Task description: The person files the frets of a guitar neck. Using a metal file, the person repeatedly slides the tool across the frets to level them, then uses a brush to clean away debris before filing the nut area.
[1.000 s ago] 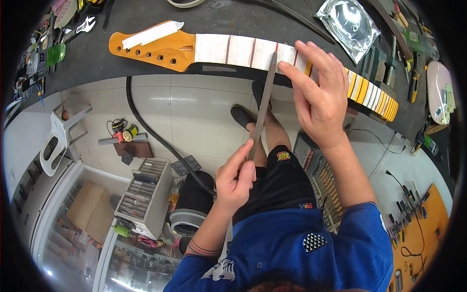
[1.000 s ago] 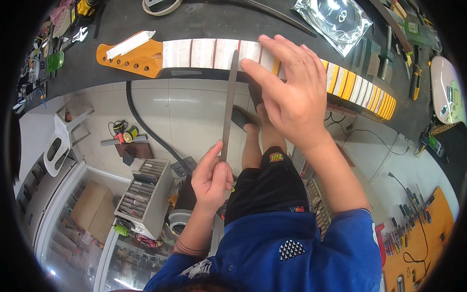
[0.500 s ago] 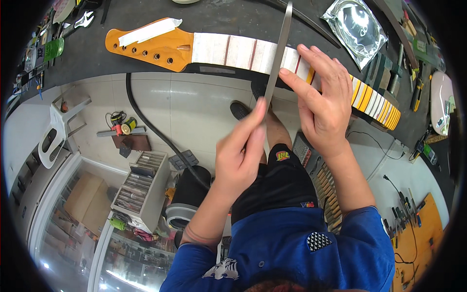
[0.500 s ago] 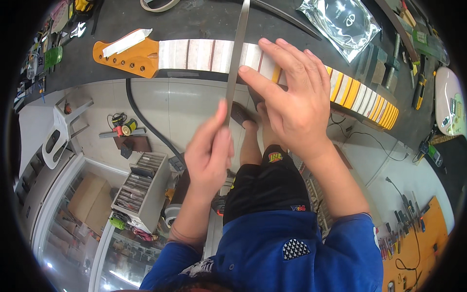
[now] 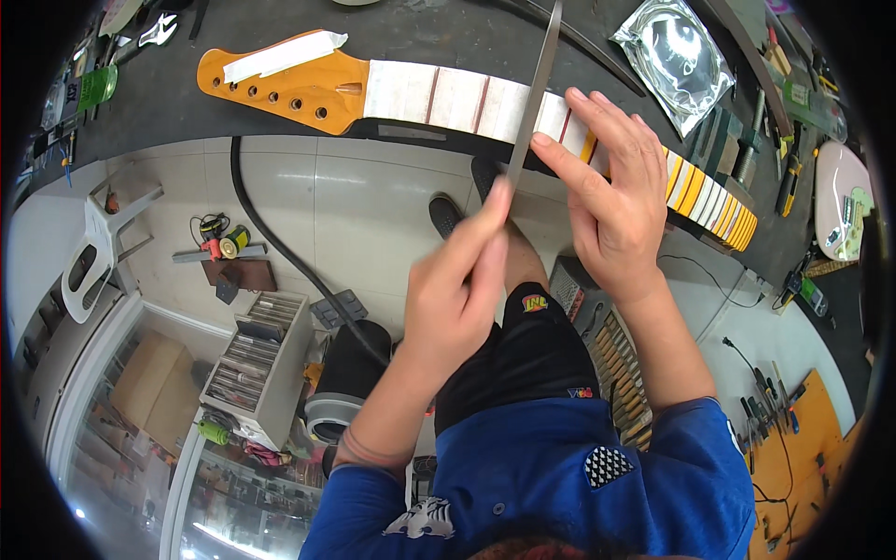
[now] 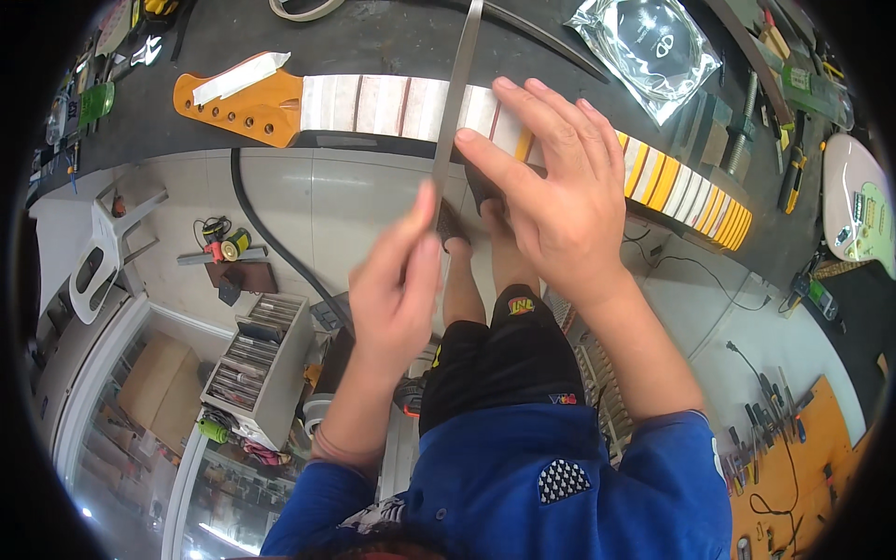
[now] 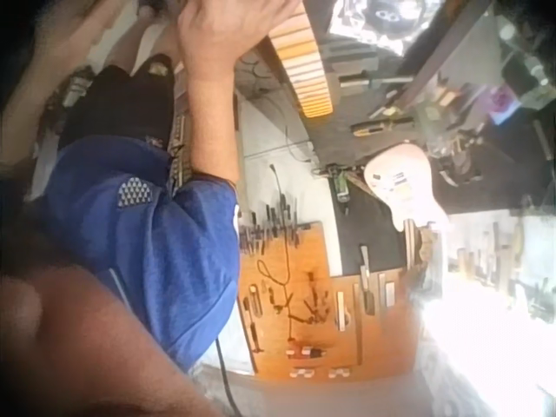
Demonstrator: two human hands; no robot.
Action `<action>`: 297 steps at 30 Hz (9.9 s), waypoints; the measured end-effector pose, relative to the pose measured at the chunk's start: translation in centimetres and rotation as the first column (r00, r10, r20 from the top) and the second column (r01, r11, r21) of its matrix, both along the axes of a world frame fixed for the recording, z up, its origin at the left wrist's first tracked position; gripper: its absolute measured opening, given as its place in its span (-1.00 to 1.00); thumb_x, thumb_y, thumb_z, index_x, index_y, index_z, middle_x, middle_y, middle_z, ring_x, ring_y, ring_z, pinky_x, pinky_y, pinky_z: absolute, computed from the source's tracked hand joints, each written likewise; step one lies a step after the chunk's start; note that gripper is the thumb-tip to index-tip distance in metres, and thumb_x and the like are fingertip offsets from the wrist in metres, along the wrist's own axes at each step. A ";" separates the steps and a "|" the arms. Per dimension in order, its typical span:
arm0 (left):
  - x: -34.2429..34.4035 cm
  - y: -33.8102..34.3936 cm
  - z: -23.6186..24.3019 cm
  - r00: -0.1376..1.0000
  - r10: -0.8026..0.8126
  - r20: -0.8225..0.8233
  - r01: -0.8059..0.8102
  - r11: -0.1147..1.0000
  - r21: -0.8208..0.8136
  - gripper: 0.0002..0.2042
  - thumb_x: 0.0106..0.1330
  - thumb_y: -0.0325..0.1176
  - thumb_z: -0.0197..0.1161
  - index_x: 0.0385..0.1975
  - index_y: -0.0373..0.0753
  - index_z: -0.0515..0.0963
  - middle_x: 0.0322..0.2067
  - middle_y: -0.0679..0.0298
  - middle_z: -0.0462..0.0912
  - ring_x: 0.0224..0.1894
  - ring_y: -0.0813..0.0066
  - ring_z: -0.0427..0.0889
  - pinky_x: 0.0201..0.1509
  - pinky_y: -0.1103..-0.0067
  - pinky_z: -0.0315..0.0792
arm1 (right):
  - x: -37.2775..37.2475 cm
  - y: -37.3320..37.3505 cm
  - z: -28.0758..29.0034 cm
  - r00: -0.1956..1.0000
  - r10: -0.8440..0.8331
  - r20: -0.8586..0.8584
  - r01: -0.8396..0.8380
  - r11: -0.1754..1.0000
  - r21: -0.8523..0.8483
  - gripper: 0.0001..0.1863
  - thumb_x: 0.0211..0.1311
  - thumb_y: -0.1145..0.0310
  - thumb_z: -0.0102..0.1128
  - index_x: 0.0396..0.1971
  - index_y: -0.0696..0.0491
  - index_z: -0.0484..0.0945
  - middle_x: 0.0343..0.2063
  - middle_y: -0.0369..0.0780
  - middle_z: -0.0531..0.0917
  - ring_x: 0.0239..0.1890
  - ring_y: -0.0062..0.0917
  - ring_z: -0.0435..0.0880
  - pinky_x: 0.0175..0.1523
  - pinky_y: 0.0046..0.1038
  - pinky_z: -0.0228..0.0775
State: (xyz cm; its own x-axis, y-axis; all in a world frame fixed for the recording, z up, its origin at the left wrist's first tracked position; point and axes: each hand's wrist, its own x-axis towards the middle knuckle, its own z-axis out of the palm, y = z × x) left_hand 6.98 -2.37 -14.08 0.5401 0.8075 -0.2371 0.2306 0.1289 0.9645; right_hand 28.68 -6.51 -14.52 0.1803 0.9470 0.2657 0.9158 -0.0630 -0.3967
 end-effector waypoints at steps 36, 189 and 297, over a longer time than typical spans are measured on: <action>-3.4 -3.5 0.6 0.981 -0.036 -0.193 0.107 0.921 0.373 -0.41 0.43 -0.77 0.31 0.49 -0.34 0.58 -0.44 0.07 0.63 -0.57 0.24 0.59 -0.38 0.45 0.55 | 0.3 -0.2 -0.3 0.999 0.042 -0.034 -0.042 0.999 -0.013 -0.39 0.14 0.60 0.35 0.19 -0.24 0.85 0.39 -0.08 0.69 0.43 -0.04 0.66 0.49 0.12 0.39; 2.6 0.0 1.0 0.926 0.099 -0.365 0.122 0.835 0.536 -0.39 0.29 -0.67 0.46 0.39 -0.12 0.73 -0.49 0.29 0.39 -0.54 0.35 0.47 -0.44 0.45 0.46 | 0.0 0.0 -0.4 0.998 0.040 -0.045 -0.040 0.999 -0.003 -0.35 0.05 0.50 0.37 0.22 -0.24 0.83 0.41 -0.14 0.67 0.45 -0.12 0.63 0.52 0.07 0.36; -3.2 -3.6 0.8 0.974 -0.022 -0.226 0.093 0.946 0.310 -0.45 0.44 -0.77 0.32 0.44 -0.32 0.64 -0.31 0.03 0.80 -0.43 0.32 0.74 -0.23 0.55 0.62 | 0.3 -0.1 -0.5 1.000 0.009 -0.003 -0.009 1.000 -0.016 -0.39 0.12 0.43 0.37 0.22 -0.33 0.83 0.37 -0.20 0.69 0.40 -0.20 0.67 0.51 0.00 0.36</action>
